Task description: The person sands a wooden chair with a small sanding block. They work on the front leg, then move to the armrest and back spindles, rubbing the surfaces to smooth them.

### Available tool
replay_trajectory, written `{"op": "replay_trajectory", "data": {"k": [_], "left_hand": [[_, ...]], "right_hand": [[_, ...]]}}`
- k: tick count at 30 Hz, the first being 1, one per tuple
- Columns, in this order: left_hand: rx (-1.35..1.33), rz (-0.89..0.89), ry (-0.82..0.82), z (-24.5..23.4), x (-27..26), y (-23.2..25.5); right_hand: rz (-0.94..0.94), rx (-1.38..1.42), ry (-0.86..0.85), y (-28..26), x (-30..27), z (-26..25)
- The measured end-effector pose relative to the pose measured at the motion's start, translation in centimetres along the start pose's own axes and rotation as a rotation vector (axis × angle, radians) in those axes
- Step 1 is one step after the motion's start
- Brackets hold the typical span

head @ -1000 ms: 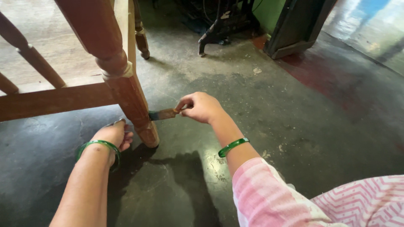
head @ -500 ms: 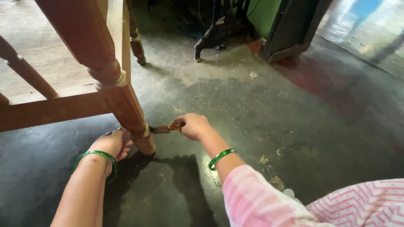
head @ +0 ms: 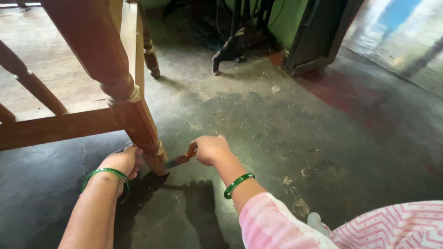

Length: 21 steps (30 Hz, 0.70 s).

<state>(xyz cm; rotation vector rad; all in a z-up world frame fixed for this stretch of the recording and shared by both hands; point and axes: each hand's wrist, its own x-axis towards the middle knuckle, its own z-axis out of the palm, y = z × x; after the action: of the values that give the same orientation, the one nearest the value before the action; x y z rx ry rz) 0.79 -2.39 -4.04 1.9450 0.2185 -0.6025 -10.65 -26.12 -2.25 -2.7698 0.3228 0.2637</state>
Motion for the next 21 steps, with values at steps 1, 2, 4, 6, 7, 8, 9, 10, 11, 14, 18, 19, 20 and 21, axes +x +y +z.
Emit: {"op": "replay_trajectory", "data": {"k": [1,2,4,6,7,8,9,10,11,14,18,19,20,21], "left_hand": [[0.003,-0.005,0.003,-0.1,-0.3,-0.3],[0.0,-0.011,0.005,-0.2,-0.6,-0.5],[-0.011,-0.011,0.008,-0.2,-0.9,-0.3],[-0.004,-0.025,0.0,-0.5,-1.1,-0.3],[0.001,-0.037,-0.004,-0.6,-1.2,-0.5],[0.004,-0.036,0.0,-0.7,-1.2,-0.7],[0.007,-0.035,0.003,-0.7,-1.2,-0.8],[0.009,-0.034,0.006,-0.6,-1.0,-0.9],[0.009,-0.029,0.003,-0.6,-0.9,-0.9],[0.017,-0.016,-0.006,-0.4,-0.3,-1.0],[-0.004,-0.004,-0.023,0.5,0.5,-0.9],[-0.018,0.001,-0.029,0.6,0.6,-0.9],[-0.017,-0.007,-0.027,0.7,0.7,-0.9],[-0.017,-0.014,-0.024,0.9,0.7,-0.8]], "right_hand": [[0.021,0.031,0.048,0.0,-0.1,0.2],[0.043,0.061,0.096,0.0,-0.1,0.4],[0.095,0.116,0.201,-0.2,0.3,0.5],[0.151,0.17,0.301,-0.7,0.6,1.0],[0.095,0.155,0.276,-1.0,0.6,1.5],[0.038,0.139,0.251,-1.2,0.4,2.0],[-0.017,0.122,0.226,-1.3,0.3,2.4],[-0.027,0.117,0.21,-1.3,0.1,2.8],[-0.036,0.115,0.193,-1.3,-0.2,3.0],[-0.054,0.126,0.114,-0.6,-0.6,2.9],[-0.022,0.138,0.061,0.6,-0.8,2.3],[-0.027,0.149,0.065,0.7,-0.8,2.4],[-0.032,0.161,0.07,0.7,-0.7,2.6],[-0.038,0.173,0.076,0.7,-0.6,2.8]]}}
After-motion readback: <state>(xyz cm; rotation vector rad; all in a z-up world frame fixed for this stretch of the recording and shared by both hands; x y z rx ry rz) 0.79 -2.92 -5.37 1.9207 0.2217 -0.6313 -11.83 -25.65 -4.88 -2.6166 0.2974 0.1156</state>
